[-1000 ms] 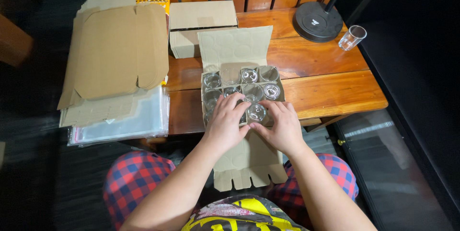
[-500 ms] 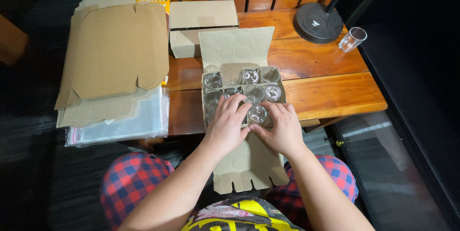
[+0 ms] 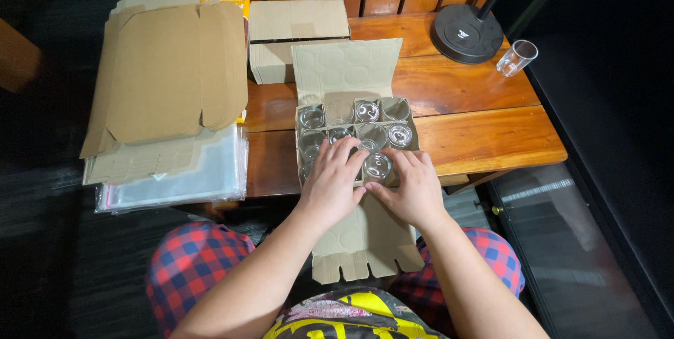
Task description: The person opens a cardboard box containing small clear glasses and removes them one by one, placing them on a wooden bench. After emptying the box, the person stacks the glasses and places them into a drawer.
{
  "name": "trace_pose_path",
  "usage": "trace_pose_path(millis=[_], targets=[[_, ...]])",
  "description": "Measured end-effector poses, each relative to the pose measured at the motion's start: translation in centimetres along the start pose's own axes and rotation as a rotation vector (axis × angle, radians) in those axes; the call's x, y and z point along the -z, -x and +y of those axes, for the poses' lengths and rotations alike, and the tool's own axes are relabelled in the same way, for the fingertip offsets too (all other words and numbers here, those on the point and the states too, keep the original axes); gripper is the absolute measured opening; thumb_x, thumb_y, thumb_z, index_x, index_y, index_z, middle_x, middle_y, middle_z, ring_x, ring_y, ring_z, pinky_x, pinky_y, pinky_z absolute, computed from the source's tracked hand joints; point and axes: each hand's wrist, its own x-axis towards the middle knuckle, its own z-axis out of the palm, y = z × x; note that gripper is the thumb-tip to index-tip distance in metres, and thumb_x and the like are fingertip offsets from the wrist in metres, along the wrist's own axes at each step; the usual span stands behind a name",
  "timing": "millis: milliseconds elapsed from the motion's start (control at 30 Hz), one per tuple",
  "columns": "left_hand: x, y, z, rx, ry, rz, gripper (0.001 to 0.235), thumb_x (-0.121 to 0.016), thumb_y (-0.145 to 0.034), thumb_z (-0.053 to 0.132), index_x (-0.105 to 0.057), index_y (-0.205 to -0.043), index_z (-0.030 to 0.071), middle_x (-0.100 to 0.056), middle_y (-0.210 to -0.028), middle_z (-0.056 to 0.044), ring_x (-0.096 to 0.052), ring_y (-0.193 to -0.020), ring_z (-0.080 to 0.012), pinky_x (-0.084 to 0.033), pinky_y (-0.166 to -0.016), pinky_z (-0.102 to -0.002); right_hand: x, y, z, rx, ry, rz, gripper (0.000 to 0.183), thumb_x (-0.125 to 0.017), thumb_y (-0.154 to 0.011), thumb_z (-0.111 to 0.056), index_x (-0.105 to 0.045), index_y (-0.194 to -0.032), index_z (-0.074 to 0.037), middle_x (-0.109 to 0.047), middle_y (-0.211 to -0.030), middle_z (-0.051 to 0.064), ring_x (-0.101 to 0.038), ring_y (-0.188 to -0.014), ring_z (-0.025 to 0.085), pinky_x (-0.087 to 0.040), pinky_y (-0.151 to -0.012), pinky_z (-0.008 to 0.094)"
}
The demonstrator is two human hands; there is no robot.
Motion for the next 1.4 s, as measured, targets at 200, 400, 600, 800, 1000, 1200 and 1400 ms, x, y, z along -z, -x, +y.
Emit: trace_pose_path(millis=[200, 400, 600, 800, 1000, 1200, 1400], targets=[[-0.2, 0.0, 0.1, -0.009, -0.035, 0.031, 0.068, -0.088, -0.07, 0.015, -0.062, -0.132, 0.006, -0.049, -0.139, -0.014, -0.043, -0.143, -0.0356, -0.03, -0.121, -0.063, -0.6, 0.2, 0.4, 0.012, -0.006, 0.056, 0.065, -0.086, -0.077, -0.051, -0.066, -0.13, -0.02, -0.071, -0.114, 0.005, -0.063, -0.118, 0.029, -0.053, -0.098, 0.042], [-0.6, 0.0, -0.1, -0.006, -0.043, 0.048, 0.068, -0.088, -0.069, 0.017, -0.062, -0.131, 0.007, -0.048, -0.138, -0.012, -0.043, -0.143, -0.0346, -0.03, -0.121, -0.064, -0.9, 0.3, 0.3, 0.001, -0.012, 0.116, 0.067, -0.088, -0.073, -0.054, -0.068, -0.128, -0.021, -0.071, -0.111, 0.003, -0.064, -0.116, 0.028, -0.054, -0.096, 0.041], [-1.2, 0.1, 0.0, 0.023, -0.034, 0.078, 0.064, -0.088, -0.069, 0.019, -0.065, -0.129, 0.01, -0.051, -0.137, -0.01, -0.045, -0.142, -0.0336, -0.025, -0.122, -0.065, -1.4, 0.3, 0.7, -0.033, -0.131, 0.161, 0.066, -0.094, -0.066, -0.046, -0.071, -0.124, -0.024, -0.066, -0.117, 0.001, -0.06, -0.121, 0.03, -0.051, -0.102, 0.047], [0.0, 0.2, -0.1, 0.025, 0.085, 0.038, 0.067, -0.084, -0.075, 0.018, -0.061, -0.139, 0.014, -0.053, -0.137, -0.01, -0.044, -0.143, -0.0353, -0.019, -0.12, -0.072, -0.2, 0.4, -0.2, 0.018, -0.285, 0.257, 0.065, -0.098, -0.062, -0.04, -0.073, -0.12, -0.022, -0.063, -0.113, 0.004, -0.057, -0.119, 0.033, -0.047, -0.105, 0.048], [-0.6, -0.2, -0.3, -0.029, 0.304, 0.162, 0.072, -0.084, -0.079, 0.018, -0.057, -0.145, 0.019, -0.059, -0.134, -0.01, -0.053, -0.138, -0.0353, -0.019, -0.117, -0.076, 1.3, 0.4, -0.8, 0.066, -0.38, 0.353, 0.063, -0.101, -0.061, -0.035, -0.073, -0.115, -0.015, -0.069, -0.117, 0.004, -0.059, -0.121, 0.031, -0.043, -0.109, 0.046], [-0.7, -1.1, 1.3, 0.001, 0.721, 0.289, 0.063, -0.086, -0.079, 0.018, -0.065, -0.138, 0.018, -0.07, -0.13, -0.007, -0.065, -0.126, -0.0307, -0.044, -0.113, -0.056, 1.2, 0.5, -1.2, -0.118, -0.931, 0.384, 0.069, -0.099, -0.064, -0.005, -0.068, -0.126, -0.006, -0.071, -0.108, 0.009, -0.065, -0.101, 0.019, -0.054, -0.1, 0.036], [-1.3, -2.7, 3.6, 0.269, 1.432, 0.133, 0.078, -0.085, -0.084, 0.014, -0.047, -0.151, 0.002, -0.067, -0.129, -0.022, -0.067, -0.117, -0.026, -0.053, -0.109, -0.043, 1.3, 0.6, 0.9, -0.02, -1.305, 0.448, 0.065, -0.082, -0.076, 0.012, -0.049, -0.132, 0.004, -0.064, -0.115, 0.012, -0.068, -0.101, 0.019, -0.063, -0.087, 0.033]])
